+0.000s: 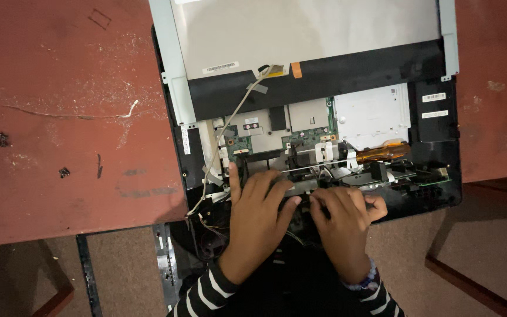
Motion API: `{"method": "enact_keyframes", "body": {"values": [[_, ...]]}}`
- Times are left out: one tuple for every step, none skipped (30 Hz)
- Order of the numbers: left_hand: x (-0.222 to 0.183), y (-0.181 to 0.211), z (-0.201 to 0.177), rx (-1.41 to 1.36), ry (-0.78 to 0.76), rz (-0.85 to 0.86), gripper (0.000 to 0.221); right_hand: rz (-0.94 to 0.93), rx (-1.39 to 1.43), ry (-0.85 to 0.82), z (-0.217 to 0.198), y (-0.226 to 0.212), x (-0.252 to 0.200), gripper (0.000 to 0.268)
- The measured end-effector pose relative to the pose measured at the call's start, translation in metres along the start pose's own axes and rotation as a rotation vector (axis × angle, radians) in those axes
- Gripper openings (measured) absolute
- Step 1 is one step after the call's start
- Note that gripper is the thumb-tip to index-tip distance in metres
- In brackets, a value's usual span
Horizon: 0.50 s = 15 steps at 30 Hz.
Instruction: The person removes an internal component from a disassembled computer chassis, then uses a screwdriver to loosen screws on the internal frame before lifting the screen panel to reconnect cables underneath.
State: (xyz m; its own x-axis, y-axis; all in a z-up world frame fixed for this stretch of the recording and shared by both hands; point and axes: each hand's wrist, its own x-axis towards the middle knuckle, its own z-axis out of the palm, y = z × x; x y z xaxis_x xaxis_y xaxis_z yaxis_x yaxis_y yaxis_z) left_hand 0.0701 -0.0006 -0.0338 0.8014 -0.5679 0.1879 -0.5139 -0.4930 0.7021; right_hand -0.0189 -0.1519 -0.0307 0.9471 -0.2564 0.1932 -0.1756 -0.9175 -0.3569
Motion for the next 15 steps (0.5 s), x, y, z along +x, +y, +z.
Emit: {"method": "enact_keyframes", "body": {"values": [[0.001, 0.0, -0.001, 0.004, -0.003, 0.004, 0.02, 0.016, -0.025, -0.013, 0.001, 0.001, -0.001, 0.004], [0.001, 0.001, -0.002, 0.009, -0.006, 0.008, 0.019, 0.032, -0.049, -0.025, 0.002, 0.002, -0.002, 0.006], [0.001, 0.001, -0.002, 0.009, -0.008, 0.007, 0.019, 0.033, -0.049, -0.026, 0.002, 0.003, -0.003, 0.006], [0.001, 0.001, -0.002, 0.005, -0.005, 0.008, 0.019, 0.013, -0.074, -0.043, 0.001, 0.004, -0.003, 0.004], [0.002, 0.001, -0.002, 0.002, -0.003, 0.01, 0.018, -0.007, -0.099, -0.059, 0.001, 0.005, -0.004, 0.004], [0.001, 0.0, -0.002, 0.002, -0.005, 0.01, 0.018, -0.006, -0.098, -0.06, -0.001, 0.006, -0.003, 0.004], [0.001, 0.0, -0.001, 0.0, 0.0, 0.011, 0.019, -0.048, -0.081, -0.089, -0.003, 0.007, -0.001, 0.005], [0.001, -0.001, 0.0, -0.001, 0.004, 0.012, 0.02, -0.091, -0.063, -0.118, -0.005, 0.009, 0.002, 0.007], [0.001, 0.0, -0.001, -0.001, 0.005, 0.01, 0.02, -0.093, -0.063, -0.12, -0.004, 0.014, -0.001, 0.007], [0.001, 0.0, -0.001, -0.001, 0.011, 0.01, 0.019, -0.241, -0.171, -0.147, -0.003, 0.02, -0.004, 0.007], [0.002, 0.001, -0.002, 0.0, 0.018, 0.009, 0.019, -0.39, -0.279, -0.173, -0.002, 0.026, -0.006, 0.01], [0.002, 0.0, -0.001, 0.001, 0.02, 0.006, 0.019, -0.394, -0.278, -0.174, -0.005, 0.025, -0.003, 0.01], [0.001, 0.0, -0.001, 0.008, 0.006, 0.006, 0.019, -0.448, -0.289, -0.163, -0.008, 0.023, 0.001, 0.009], [0.001, 0.0, 0.0, 0.015, -0.009, 0.005, 0.02, -0.502, -0.298, -0.152, -0.012, 0.022, 0.004, 0.008], [0.001, 0.0, 0.0, 0.017, -0.007, 0.003, 0.02, -0.505, -0.298, -0.152, -0.013, 0.019, 0.005, 0.008]]}}
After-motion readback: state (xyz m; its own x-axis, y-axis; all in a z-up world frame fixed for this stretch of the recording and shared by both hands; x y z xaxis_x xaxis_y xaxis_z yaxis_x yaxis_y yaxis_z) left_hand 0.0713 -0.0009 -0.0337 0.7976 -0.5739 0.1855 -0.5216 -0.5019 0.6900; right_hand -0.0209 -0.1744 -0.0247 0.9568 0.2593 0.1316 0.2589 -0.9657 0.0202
